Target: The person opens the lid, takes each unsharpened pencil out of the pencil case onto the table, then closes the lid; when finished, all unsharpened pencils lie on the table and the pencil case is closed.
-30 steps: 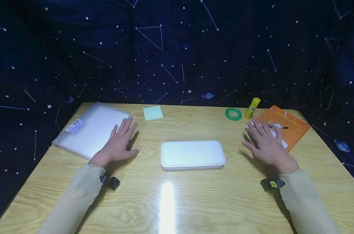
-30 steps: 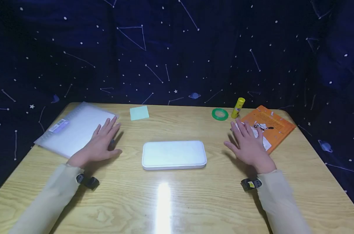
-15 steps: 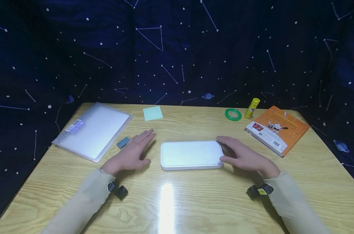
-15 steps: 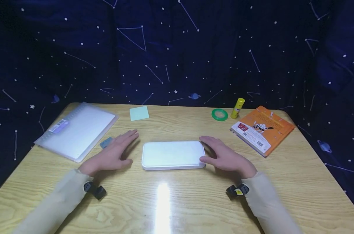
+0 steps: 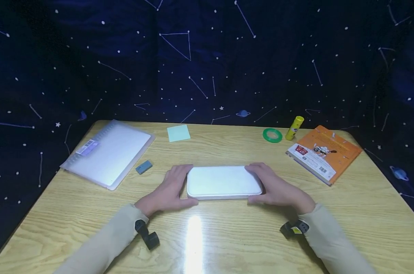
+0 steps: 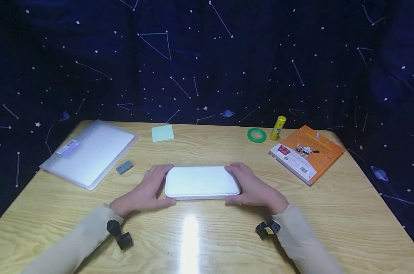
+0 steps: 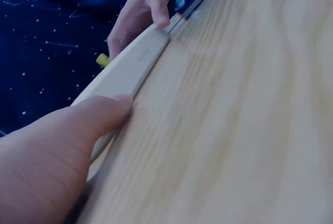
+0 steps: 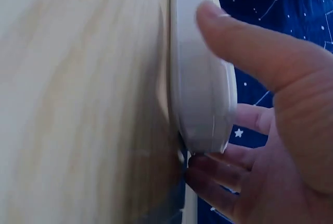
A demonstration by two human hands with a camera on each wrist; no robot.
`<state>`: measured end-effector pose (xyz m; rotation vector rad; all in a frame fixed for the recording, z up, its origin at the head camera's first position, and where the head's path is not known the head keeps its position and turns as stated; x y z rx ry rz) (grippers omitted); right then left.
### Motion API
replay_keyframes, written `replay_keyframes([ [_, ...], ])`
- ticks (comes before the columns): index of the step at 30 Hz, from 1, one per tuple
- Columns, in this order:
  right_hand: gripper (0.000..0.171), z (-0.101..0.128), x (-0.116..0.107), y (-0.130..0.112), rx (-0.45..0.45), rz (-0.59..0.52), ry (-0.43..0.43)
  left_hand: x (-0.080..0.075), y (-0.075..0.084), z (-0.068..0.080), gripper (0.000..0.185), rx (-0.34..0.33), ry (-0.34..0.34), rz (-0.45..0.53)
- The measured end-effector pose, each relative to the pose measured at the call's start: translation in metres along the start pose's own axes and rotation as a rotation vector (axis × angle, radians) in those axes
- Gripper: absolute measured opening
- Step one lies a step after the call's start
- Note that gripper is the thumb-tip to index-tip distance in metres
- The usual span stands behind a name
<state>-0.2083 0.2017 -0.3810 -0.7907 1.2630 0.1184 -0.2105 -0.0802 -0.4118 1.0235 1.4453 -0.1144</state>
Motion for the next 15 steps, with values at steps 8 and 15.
replay_keyframes([
  [8, 0.079, 0.0, 0.0, -0.009, 0.036, 0.076, 0.06, 0.003, -0.004, 0.0, 0.099, -0.129, 0.054, 0.143],
  [15, 0.047, -0.009, -0.003, -0.034, -0.09, 0.069, 0.151, -0.003, -0.006, 0.0, 0.076, -0.191, 0.108, 0.22],
])
Point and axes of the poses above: each hand's wrist, its own z-axis away from the middle knuckle, its own x-axis out of the palm, y = z × x, the point moved 6 cm from there along -z, towards the middle knuckle, and after that the axes turned 5 degrees about -y, right-handed, at the moved point
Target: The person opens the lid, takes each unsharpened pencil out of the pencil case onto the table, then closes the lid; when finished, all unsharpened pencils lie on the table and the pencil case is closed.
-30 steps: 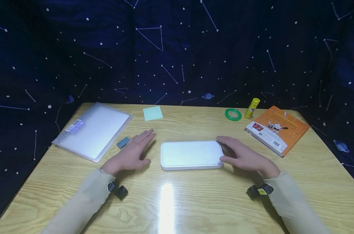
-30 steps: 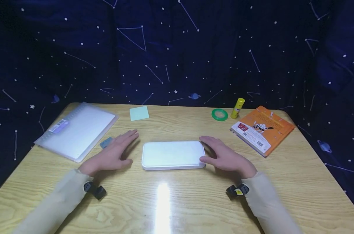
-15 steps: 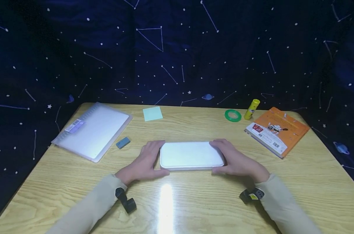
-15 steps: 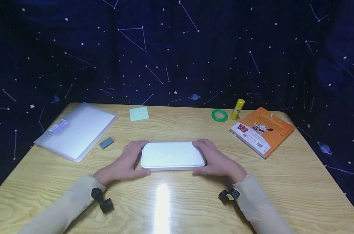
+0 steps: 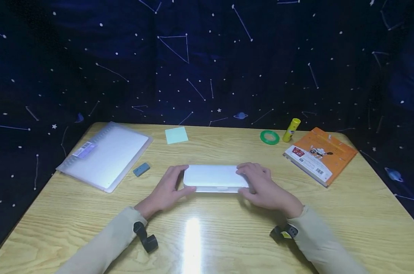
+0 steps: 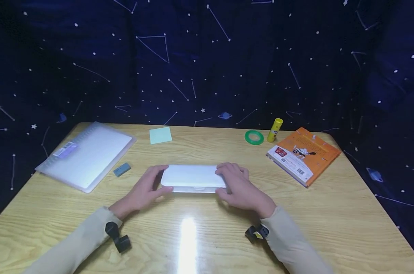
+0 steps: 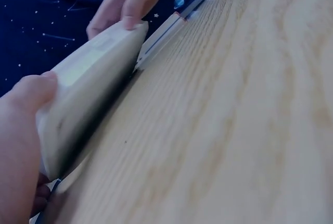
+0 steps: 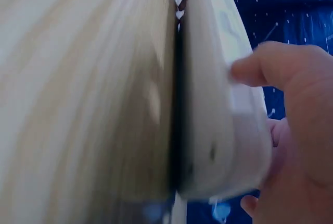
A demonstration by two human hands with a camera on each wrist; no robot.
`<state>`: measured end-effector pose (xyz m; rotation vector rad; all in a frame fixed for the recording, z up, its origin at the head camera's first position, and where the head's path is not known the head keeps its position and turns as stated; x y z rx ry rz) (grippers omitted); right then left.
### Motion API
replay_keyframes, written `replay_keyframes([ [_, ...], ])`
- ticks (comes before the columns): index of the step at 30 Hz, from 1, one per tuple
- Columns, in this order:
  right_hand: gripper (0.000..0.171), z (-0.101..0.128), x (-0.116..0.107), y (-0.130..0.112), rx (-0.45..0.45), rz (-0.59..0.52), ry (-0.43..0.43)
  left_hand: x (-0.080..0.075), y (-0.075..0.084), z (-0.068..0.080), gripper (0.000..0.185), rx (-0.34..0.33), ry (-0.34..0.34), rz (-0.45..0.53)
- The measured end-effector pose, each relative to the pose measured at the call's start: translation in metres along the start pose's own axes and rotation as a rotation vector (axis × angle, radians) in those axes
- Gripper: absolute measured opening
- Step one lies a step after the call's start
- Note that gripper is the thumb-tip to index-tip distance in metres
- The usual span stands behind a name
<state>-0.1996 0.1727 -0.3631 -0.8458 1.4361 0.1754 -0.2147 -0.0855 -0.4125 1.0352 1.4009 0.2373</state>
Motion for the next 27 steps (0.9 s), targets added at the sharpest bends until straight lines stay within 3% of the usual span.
replay_keyframes([
  [5, 0.041, -0.019, 0.001, -0.018, -0.092, 0.05, 0.043, -0.006, -0.002, -0.001, 0.068, -0.043, 0.055, 0.042],
  [11, 0.033, -0.026, -0.003, -0.029, -0.194, 0.133, 0.166, -0.006, -0.004, -0.004, 0.06, -0.107, 0.094, 0.092],
  [15, 0.032, -0.028, -0.007, -0.035, -0.196, 0.188, 0.206, -0.007, -0.002, -0.008, 0.053, -0.121, 0.136, 0.094],
  [21, 0.029, -0.035, -0.004, -0.04, -0.147, 0.265, 0.155, -0.006, -0.001, -0.008, 0.047, -0.129, 0.168, 0.111],
  [27, 0.025, -0.035, -0.001, -0.041, -0.164, 0.32, 0.161, 0.0, 0.008, -0.006, 0.052, -0.066, 0.137, 0.034],
])
Point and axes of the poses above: each hand's wrist, its own z-axis away from the middle knuckle, its own x-axis out of the palm, y = z × x, the point moved 6 cm from there along -z, towards the middle knuckle, and after that the axes turned 5 degrees about -y, right-handed, at the moved point
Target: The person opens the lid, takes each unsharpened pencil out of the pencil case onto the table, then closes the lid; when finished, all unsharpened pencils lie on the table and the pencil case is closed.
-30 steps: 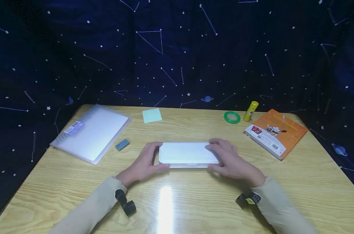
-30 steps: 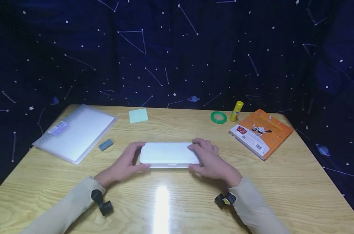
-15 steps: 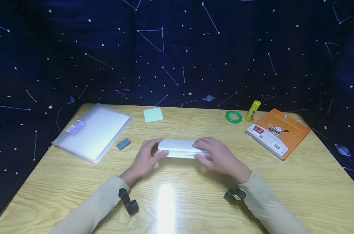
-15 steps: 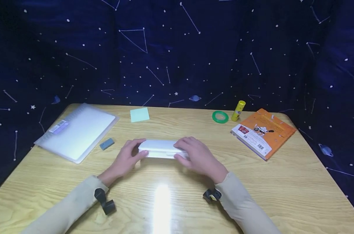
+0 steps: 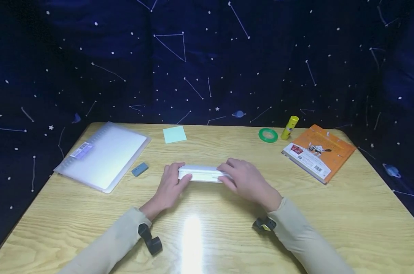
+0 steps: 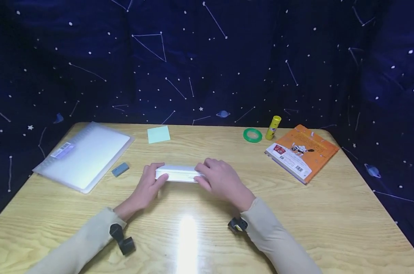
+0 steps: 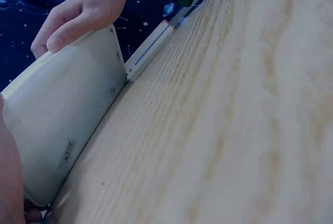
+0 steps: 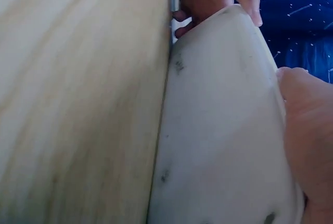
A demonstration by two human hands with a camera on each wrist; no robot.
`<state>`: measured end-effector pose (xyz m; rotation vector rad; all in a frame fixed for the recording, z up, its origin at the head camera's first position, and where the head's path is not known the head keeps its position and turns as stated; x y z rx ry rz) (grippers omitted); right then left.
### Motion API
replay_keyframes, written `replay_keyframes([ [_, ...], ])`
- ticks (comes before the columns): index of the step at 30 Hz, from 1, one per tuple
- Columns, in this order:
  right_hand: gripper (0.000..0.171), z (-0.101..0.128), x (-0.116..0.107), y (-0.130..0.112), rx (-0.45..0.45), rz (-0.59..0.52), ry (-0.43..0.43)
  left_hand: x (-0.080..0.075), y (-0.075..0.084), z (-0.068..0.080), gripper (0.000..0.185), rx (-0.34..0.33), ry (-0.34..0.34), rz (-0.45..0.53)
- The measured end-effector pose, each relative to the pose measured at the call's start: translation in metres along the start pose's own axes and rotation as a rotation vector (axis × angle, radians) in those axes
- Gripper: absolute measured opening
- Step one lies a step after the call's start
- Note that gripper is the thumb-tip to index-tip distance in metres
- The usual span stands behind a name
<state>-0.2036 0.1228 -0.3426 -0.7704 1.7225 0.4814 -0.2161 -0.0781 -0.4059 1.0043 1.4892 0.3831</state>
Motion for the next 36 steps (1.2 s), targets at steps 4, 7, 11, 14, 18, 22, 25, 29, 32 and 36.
replay_keyframes([
  [4, 0.023, 0.001, 0.0, -0.001, -0.034, 0.057, 0.023, 0.003, 0.003, 0.002, 0.053, 0.002, -0.035, 0.014],
  [7, 0.024, 0.001, 0.0, -0.001, -0.037, 0.057, 0.016, 0.003, 0.003, 0.003, 0.054, -0.008, -0.048, 0.016],
  [11, 0.026, 0.0, 0.001, 0.001, -0.024, 0.018, 0.001, 0.004, 0.0, 0.005, 0.057, 0.005, -0.052, -0.012],
  [14, 0.028, 0.001, 0.001, 0.005, -0.021, -0.045, 0.015, 0.004, -0.002, 0.005, 0.058, 0.036, -0.046, -0.032],
  [18, 0.027, 0.002, -0.002, 0.01, -0.039, -0.132, 0.051, 0.003, -0.001, 0.004, 0.06, 0.059, -0.043, -0.021],
  [22, 0.025, 0.003, -0.005, 0.015, -0.007, -0.176, 0.011, 0.006, -0.001, 0.005, 0.067, 0.057, -0.069, 0.002],
  [25, 0.024, 0.002, -0.007, 0.021, 0.067, -0.223, -0.061, 0.008, -0.003, 0.007, 0.073, 0.041, -0.098, 0.01],
  [29, 0.021, -0.007, -0.012, 0.036, 0.142, -0.31, -0.127, 0.01, -0.003, 0.006, 0.079, 0.029, -0.126, 0.05],
  [32, 0.02, -0.019, -0.016, 0.051, 0.18, -0.38, -0.164, 0.009, -0.002, 0.005, 0.083, 0.052, -0.128, 0.068],
  [36, 0.02, -0.039, -0.015, 0.071, 0.216, -0.449, -0.202, 0.006, -0.001, 0.004, 0.091, 0.094, -0.116, 0.023],
])
Point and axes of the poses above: each hand's wrist, its own z-axis away from the middle knuckle, its own x-axis out of the palm, y = z × x, the point moved 6 cm from there along -z, towards the middle knuckle, and after that the axes turned 5 degrees about -y, right-handed, at the moved point
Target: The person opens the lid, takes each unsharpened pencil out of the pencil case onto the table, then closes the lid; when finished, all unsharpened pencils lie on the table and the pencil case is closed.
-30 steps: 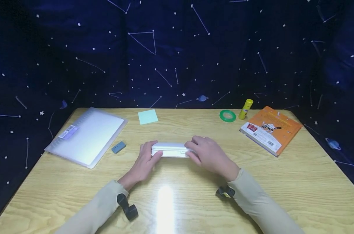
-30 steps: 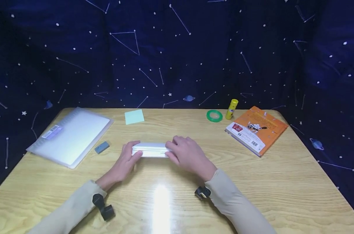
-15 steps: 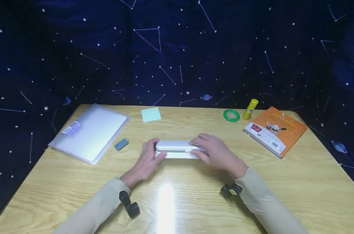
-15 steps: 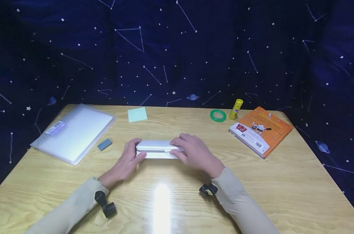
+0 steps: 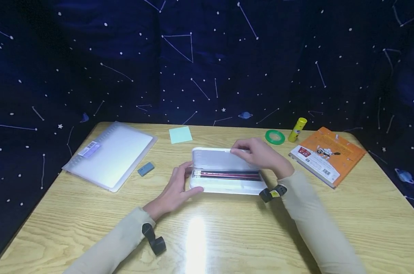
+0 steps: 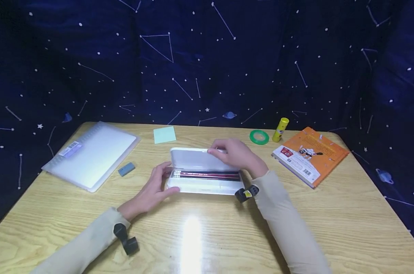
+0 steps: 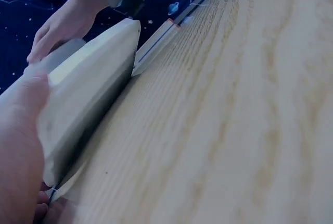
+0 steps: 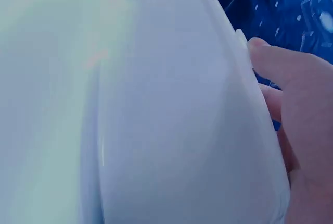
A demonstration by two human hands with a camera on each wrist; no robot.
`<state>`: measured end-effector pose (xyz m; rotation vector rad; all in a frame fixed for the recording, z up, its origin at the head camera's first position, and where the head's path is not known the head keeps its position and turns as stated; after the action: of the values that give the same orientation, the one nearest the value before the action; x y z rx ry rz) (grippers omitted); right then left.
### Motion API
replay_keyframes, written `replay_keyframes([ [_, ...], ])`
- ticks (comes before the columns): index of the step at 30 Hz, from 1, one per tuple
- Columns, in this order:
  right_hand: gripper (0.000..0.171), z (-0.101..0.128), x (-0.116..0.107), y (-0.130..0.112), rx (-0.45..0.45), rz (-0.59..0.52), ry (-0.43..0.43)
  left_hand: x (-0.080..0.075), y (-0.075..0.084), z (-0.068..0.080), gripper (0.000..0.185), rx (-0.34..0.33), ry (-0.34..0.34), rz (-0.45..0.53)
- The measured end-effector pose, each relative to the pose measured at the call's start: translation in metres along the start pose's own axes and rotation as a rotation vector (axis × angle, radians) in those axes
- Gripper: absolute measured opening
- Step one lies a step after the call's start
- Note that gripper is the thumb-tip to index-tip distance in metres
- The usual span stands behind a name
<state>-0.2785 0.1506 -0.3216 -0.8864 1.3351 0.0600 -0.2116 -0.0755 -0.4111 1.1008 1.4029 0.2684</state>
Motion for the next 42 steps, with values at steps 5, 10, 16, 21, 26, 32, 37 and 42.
replay_keyframes([
  [5, 0.019, -0.023, -0.009, 0.016, 0.013, -0.036, -0.034, 0.001, -0.001, 0.0, 0.116, 0.004, -0.018, -0.066],
  [10, 0.026, -0.04, -0.009, 0.03, 0.047, 0.003, -0.092, 0.001, -0.001, -0.002, 0.133, -0.002, -0.034, -0.096],
  [16, 0.03, -0.052, -0.002, 0.044, 0.09, 0.004, -0.124, 0.003, -0.003, -0.003, 0.137, -0.03, -0.056, -0.084],
  [21, 0.029, -0.052, -0.003, 0.047, 0.133, -0.036, -0.076, 0.004, -0.002, -0.005, 0.138, -0.019, -0.05, -0.076],
  [26, 0.026, -0.042, -0.013, 0.031, 0.088, -0.01, 0.077, 0.003, -0.002, -0.003, 0.137, -0.019, -0.042, -0.075],
  [32, 0.016, -0.007, -0.017, -0.005, -0.075, 0.063, 0.294, 0.002, -0.001, -0.003, 0.137, -0.013, -0.059, -0.08],
  [37, 0.011, 0.01, 0.021, -0.012, -0.102, 0.068, -0.012, 0.002, -0.002, -0.004, 0.136, -0.013, -0.072, -0.081],
  [42, 0.012, 0.017, 0.051, -0.004, -0.036, 0.139, -0.207, 0.0, -0.004, -0.004, 0.137, -0.017, -0.071, -0.082],
])
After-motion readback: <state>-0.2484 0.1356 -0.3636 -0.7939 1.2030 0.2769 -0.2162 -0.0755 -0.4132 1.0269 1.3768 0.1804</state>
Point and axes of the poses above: each hand's wrist, its own z-axis away from the middle knuckle, its own x-axis out of the palm, y = z × x, the point moved 6 cm from there along -z, towards the middle knuckle, and after that the axes turned 5 degrees about -y, right-handed, at the moved point
